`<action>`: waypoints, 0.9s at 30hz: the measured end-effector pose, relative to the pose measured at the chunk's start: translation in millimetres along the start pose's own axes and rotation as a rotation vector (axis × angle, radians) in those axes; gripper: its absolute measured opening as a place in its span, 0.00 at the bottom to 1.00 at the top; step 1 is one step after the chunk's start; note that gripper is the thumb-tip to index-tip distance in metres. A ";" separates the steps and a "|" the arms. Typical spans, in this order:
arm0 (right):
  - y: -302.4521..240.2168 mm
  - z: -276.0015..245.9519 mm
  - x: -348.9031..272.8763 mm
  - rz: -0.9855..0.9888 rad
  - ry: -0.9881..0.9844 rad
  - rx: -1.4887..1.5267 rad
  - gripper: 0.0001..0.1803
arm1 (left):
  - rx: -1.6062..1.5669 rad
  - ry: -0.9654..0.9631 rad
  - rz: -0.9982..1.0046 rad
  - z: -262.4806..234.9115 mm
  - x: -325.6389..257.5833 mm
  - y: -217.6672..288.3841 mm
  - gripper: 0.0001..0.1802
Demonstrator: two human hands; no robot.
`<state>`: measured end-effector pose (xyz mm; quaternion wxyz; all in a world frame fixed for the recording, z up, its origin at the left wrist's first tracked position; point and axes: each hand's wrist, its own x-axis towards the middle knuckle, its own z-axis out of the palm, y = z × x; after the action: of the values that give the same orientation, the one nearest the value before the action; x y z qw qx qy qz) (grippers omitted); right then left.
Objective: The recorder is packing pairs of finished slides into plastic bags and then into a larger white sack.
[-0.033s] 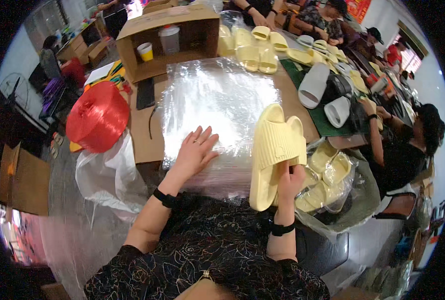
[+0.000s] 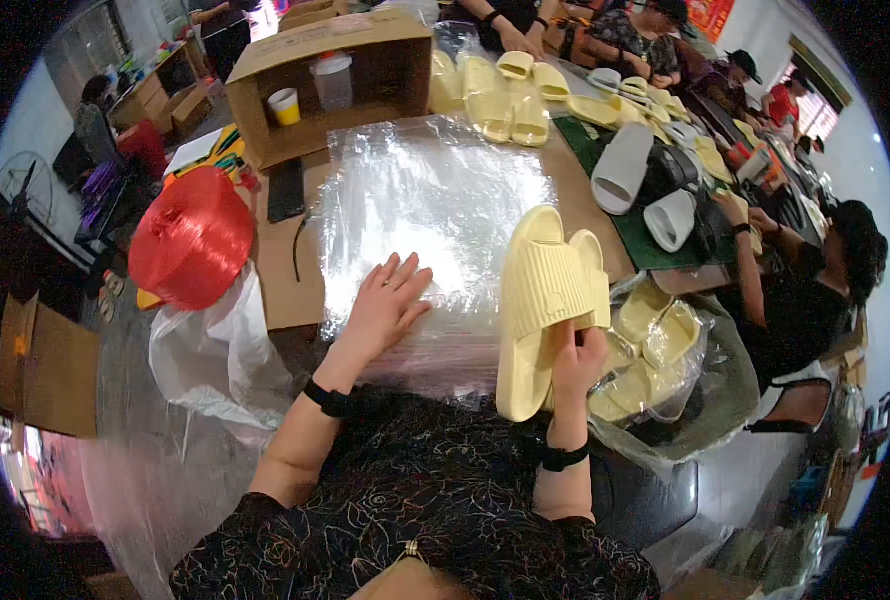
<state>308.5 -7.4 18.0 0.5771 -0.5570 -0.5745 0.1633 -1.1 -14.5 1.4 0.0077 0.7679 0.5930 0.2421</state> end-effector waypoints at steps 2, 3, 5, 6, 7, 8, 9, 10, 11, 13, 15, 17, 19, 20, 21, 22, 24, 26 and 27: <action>-16.3 -2.5 1.7 -0.029 -0.015 0.046 0.12 | -0.041 0.011 -0.001 -9.8 7.2 4.2 0.23; -21.9 -3.6 2.4 -0.028 0.005 0.076 0.13 | -0.119 0.027 0.039 -14.3 11.3 1.6 0.22; -23.2 -7.7 2.8 -0.025 0.030 0.104 0.13 | -0.263 0.135 0.036 -21.5 13.0 6.3 0.18; -22.0 -9.7 3.1 -0.053 0.028 0.100 0.12 | -0.266 0.132 0.042 -31.3 15.0 12.0 0.18; -21.0 -11.2 3.2 -0.080 0.025 0.096 0.11 | -0.385 0.087 -0.095 -39.4 17.6 15.6 0.17; -20.2 -12.6 2.7 -0.079 0.029 0.095 0.11 | -0.503 0.041 -0.234 -42.8 20.4 16.7 0.17; -19.8 -13.5 1.8 -0.069 -0.004 0.167 0.10 | -0.481 0.042 -0.280 -44.1 22.7 16.2 0.18; -19.7 -14.1 1.3 -0.058 -0.037 0.240 0.11 | -0.481 0.042 -0.277 -47.0 24.8 16.4 0.18; -21.7 -14.3 1.1 -0.059 -0.034 0.241 0.11 | -0.508 0.040 -0.308 -51.3 26.7 17.3 0.18; -26.7 -14.8 0.1 -0.134 -0.022 0.225 0.11 | -0.535 0.037 -0.336 -54.3 28.0 18.0 0.19; -19.1 -18.2 1.5 -0.169 -0.016 0.168 0.11 | -0.555 -0.056 -0.299 -54.9 28.6 17.9 0.20; -16.3 -21.3 1.0 -0.204 -0.011 0.110 0.11 | -0.571 -0.038 -0.342 -48.6 28.2 17.1 0.20; -28.8 -25.0 0.7 -0.111 -0.062 0.138 0.11 | -0.587 -0.020 -0.389 -43.4 28.1 14.3 0.20; -34.3 -23.5 -0.3 -0.111 -0.063 0.138 0.11 | -0.619 0.002 -0.400 -42.4 28.6 11.8 0.20; -39.9 -21.1 -0.9 -0.193 -0.146 0.162 0.12 | -0.652 0.023 -0.407 -42.3 30.8 11.3 0.20; -44.9 -19.5 -0.5 -0.276 -0.230 0.187 0.12 | -0.652 0.024 -0.407 -43.0 32.7 11.3 0.20; -54.9 -16.3 3.1 -0.538 -0.297 0.073 0.14 | -0.695 -0.019 -0.395 -45.9 37.1 13.2 0.21; -66.3 -9.0 -6.7 -0.589 -0.505 -0.078 0.17 | -0.790 -0.035 -0.344 -48.8 41.6 18.6 0.21; -67.8 -3.7 -11.6 -0.549 -0.501 -0.136 0.15 | -0.880 -0.047 -0.302 -52.8 42.5 20.0 0.21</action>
<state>277.7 -40.7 69.8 0.4026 -0.3621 -0.8353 0.0950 4.6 4.0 69.4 0.3815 0.6018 0.5386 0.4496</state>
